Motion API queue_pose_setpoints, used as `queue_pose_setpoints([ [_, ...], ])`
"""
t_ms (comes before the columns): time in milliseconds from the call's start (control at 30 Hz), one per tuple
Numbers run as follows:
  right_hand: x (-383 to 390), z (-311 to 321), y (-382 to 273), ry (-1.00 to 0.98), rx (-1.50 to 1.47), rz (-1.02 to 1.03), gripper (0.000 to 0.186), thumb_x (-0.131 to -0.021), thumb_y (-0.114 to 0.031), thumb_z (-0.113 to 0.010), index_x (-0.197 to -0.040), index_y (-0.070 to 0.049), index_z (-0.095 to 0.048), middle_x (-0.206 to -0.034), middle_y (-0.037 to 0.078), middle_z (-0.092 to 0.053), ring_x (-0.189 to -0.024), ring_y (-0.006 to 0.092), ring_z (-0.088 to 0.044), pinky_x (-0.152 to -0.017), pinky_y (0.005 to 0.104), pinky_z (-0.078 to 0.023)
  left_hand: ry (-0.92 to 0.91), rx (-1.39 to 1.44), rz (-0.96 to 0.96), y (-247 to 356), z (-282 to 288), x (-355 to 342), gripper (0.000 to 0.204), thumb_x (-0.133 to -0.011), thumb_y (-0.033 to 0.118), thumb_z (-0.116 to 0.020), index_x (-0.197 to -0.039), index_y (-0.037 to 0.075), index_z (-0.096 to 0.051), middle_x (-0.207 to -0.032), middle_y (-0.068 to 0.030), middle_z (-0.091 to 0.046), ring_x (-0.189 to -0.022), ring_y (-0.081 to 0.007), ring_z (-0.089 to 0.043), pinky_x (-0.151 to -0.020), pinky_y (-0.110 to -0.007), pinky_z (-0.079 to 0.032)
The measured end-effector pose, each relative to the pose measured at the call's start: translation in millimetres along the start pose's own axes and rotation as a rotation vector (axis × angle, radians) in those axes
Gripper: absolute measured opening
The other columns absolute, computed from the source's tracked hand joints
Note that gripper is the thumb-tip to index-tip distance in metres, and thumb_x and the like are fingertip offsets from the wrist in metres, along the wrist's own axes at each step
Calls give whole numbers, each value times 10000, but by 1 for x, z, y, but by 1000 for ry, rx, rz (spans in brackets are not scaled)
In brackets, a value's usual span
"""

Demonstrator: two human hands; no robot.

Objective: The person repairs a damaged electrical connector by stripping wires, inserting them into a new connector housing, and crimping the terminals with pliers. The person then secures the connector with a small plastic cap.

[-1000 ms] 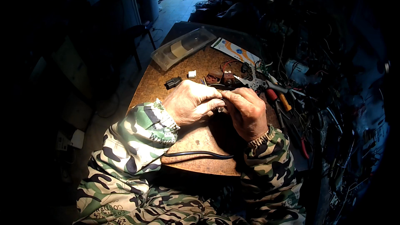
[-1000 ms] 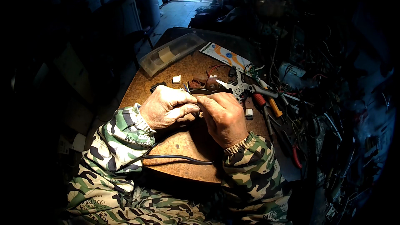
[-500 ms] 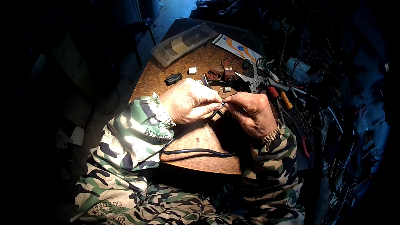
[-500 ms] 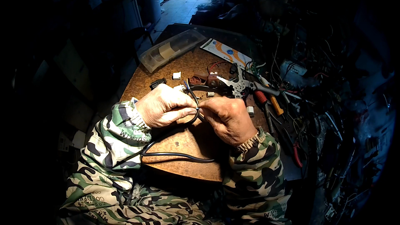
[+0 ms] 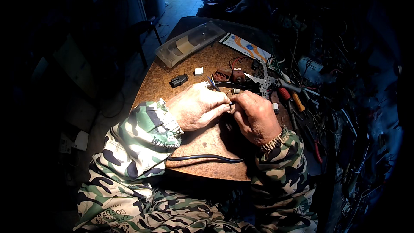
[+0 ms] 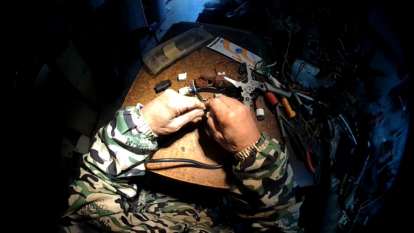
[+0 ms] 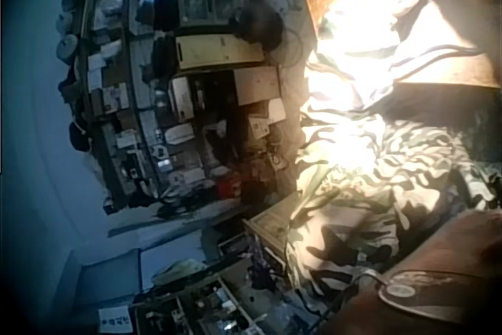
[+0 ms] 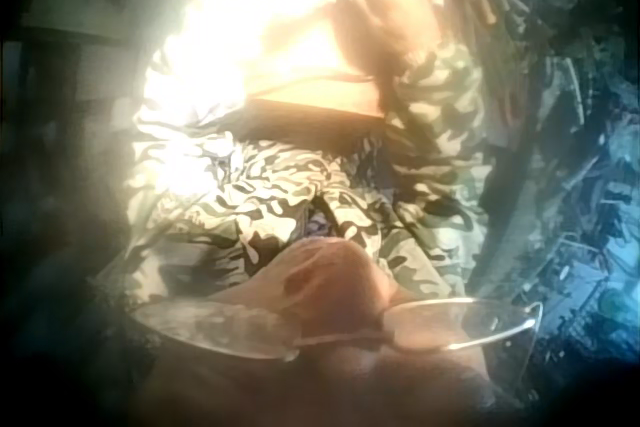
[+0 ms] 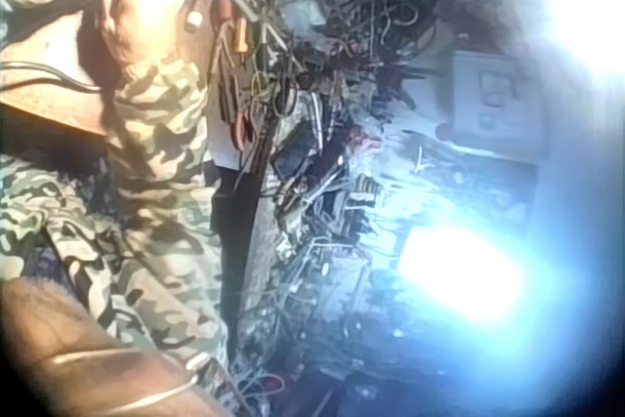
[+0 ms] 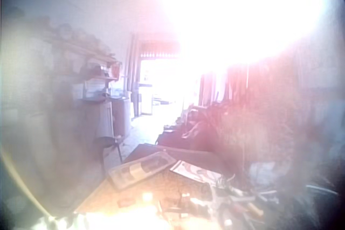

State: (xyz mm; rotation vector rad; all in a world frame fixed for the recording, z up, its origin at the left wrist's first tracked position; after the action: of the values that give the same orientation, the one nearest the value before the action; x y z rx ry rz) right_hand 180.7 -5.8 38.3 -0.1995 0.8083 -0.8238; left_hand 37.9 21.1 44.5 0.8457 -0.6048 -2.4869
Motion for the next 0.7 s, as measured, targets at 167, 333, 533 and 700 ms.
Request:
queue_pose_setpoints([
  [167, 0, -2, -1, 35, 149, 56, 166, -751, -14, -682, -854, -18, -552, -759, 146, -568, -715, 343, -599, -646, 427, -489, 6, -29, 76, 1, -1, 0, 147, -920, 130, -675, -981, -3, -685, -756, -168, -685, -674, -303, -695, -610, -362, -538],
  [333, -1, -4, -5, 80, 148, 138, 193, -732, -17, -693, -850, -22, -540, -779, 142, -562, -728, 331, -588, -659, 407, -479, 7, 24, 145, -3, 0, 3, 164, -924, 150, -674, -980, -3, -684, -781, -171, -672, -717, -308, -673, -651, -366, -531],
  [533, 0, -2, -6, 72, 190, 131, 216, -706, -6, -696, -855, -18, -540, -787, 134, -548, -727, 323, -571, -668, 408, -472, -8, 24, 142, 1, -1, 1, 174, -940, 170, -644, -936, -1, -677, -770, -139, -663, -763, -305, -629, -685, -384, -508],
  [700, 0, 1, -9, 129, 264, 159, 211, -707, 10, -693, -874, 0, -564, -788, 138, -558, -729, 329, -575, -665, 407, -473, 39, -37, 99, -5, -9, -2, 153, -943, 133, -608, -891, 0, -663, -776, -122, -654, -762, -305, -621, -686, -388, -499],
])
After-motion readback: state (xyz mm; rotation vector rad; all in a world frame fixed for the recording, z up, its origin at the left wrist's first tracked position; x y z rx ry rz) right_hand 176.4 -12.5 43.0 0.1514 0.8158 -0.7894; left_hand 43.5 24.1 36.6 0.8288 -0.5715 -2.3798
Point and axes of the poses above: each hand's wrist, its own x-axis away from the middle knuckle, its own z-axis out of the back of the hand, y = z × x, the point moved 6 cm from there along -x, towards the middle knuckle
